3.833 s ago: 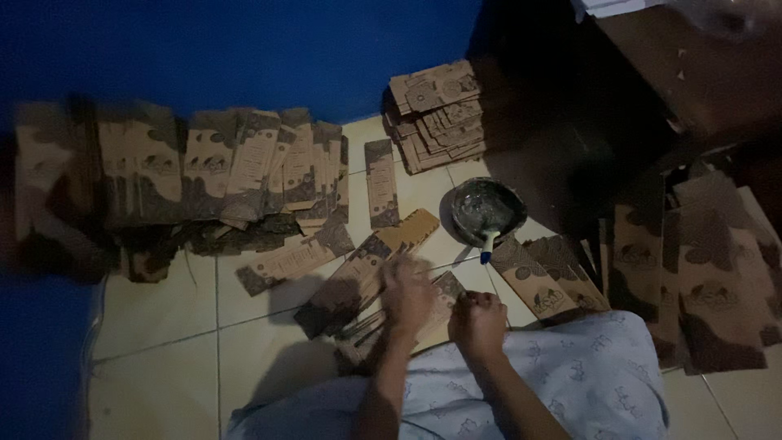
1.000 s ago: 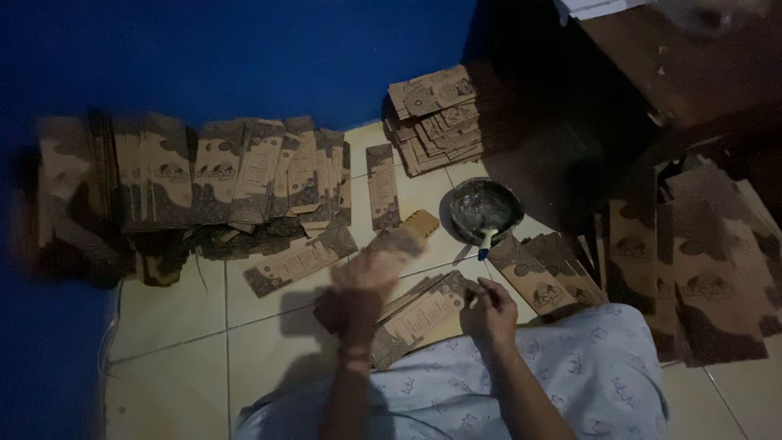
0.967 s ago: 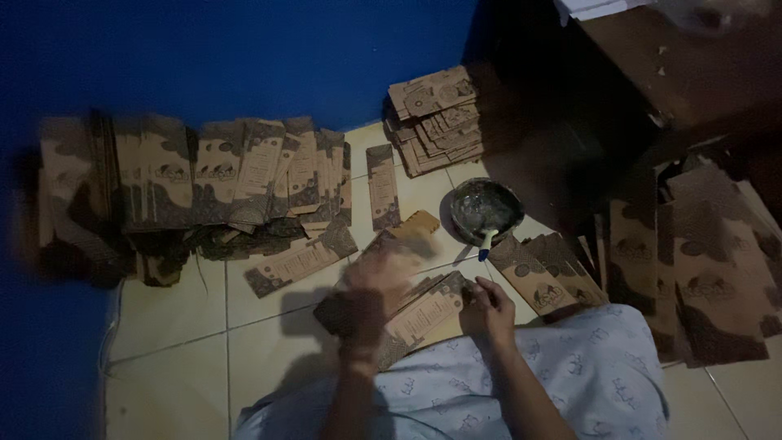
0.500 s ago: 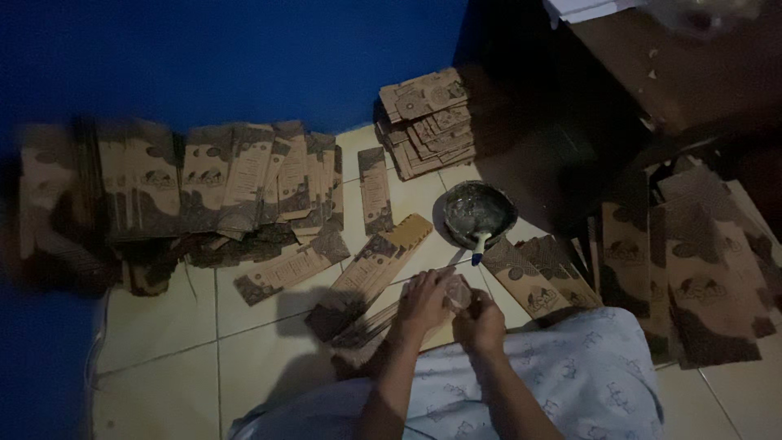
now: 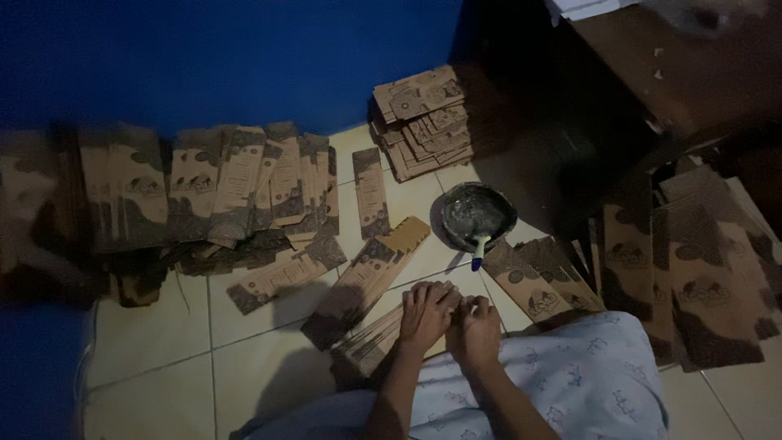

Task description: The person sits on a tiled floor and assembles printed paper sheets into a finished product. They align the sheets, apply a white adhesive from a bowl using a brush, and press the edges together. The person handles the items one at a time, stacking the completed units on the floor.

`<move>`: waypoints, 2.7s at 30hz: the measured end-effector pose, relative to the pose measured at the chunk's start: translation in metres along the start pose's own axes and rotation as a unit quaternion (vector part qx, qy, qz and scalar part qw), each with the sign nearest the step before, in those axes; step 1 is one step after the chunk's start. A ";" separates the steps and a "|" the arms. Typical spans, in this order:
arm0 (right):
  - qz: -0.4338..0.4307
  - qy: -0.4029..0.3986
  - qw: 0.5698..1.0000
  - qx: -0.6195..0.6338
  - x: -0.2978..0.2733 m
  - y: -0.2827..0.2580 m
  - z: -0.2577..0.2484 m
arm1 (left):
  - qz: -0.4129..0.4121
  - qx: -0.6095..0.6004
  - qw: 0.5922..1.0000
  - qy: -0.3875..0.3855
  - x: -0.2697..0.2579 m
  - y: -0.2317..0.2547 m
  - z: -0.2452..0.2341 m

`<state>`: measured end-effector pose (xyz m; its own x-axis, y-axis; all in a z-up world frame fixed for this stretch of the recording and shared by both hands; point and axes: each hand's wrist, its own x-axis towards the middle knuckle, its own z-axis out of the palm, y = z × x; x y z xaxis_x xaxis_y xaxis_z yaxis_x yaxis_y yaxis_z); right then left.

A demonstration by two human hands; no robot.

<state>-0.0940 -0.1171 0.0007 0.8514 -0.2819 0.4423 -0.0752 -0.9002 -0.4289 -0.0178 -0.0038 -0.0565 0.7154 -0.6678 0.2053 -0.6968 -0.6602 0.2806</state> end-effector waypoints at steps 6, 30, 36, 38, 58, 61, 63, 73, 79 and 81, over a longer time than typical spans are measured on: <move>-0.008 -0.073 0.996 -0.053 0.005 -0.004 -0.006 | 0.061 0.041 0.997 0.034 -0.004 -0.011 0.029; 0.454 0.017 0.758 0.469 -0.012 0.041 0.023 | -0.302 0.034 0.951 0.058 -0.028 -0.103 -0.087; 0.453 0.028 0.792 0.408 -0.005 0.034 0.005 | -0.229 0.017 0.972 0.045 -0.035 -0.068 -0.107; 0.443 0.036 0.731 0.518 -0.008 0.040 0.016 | -0.209 -0.049 0.977 0.009 -0.031 -0.044 -0.101; 0.094 -0.030 0.995 -0.026 -0.014 0.019 0.002 | 0.001 0.046 0.994 -0.096 0.017 0.021 -0.019; 0.071 -0.046 0.995 -0.050 -0.011 0.014 0.004 | 0.028 0.059 0.997 -0.048 0.006 0.014 -0.001; 0.066 -0.076 0.992 -0.078 -0.009 0.009 0.000 | 0.029 0.047 0.998 -0.036 0.001 0.010 0.010; 0.029 -0.211 0.973 -0.091 -0.008 0.004 0.000 | 0.075 0.035 0.996 0.033 -0.009 -0.001 0.032; -0.008 -0.181 0.979 -0.089 -0.012 0.008 0.003 | -0.031 -0.104 0.993 -0.045 0.001 0.004 0.004; 0.043 -0.129 0.990 -0.035 -0.010 0.006 -0.004 | -0.071 -0.110 0.990 -0.058 0.003 -0.003 -0.013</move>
<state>-0.1051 -0.1205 -0.0036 0.9439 -0.2730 0.1856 -0.1821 -0.8996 -0.3969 -0.0127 0.0002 -0.0442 0.7857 -0.6171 0.0436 -0.5522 -0.6678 0.4991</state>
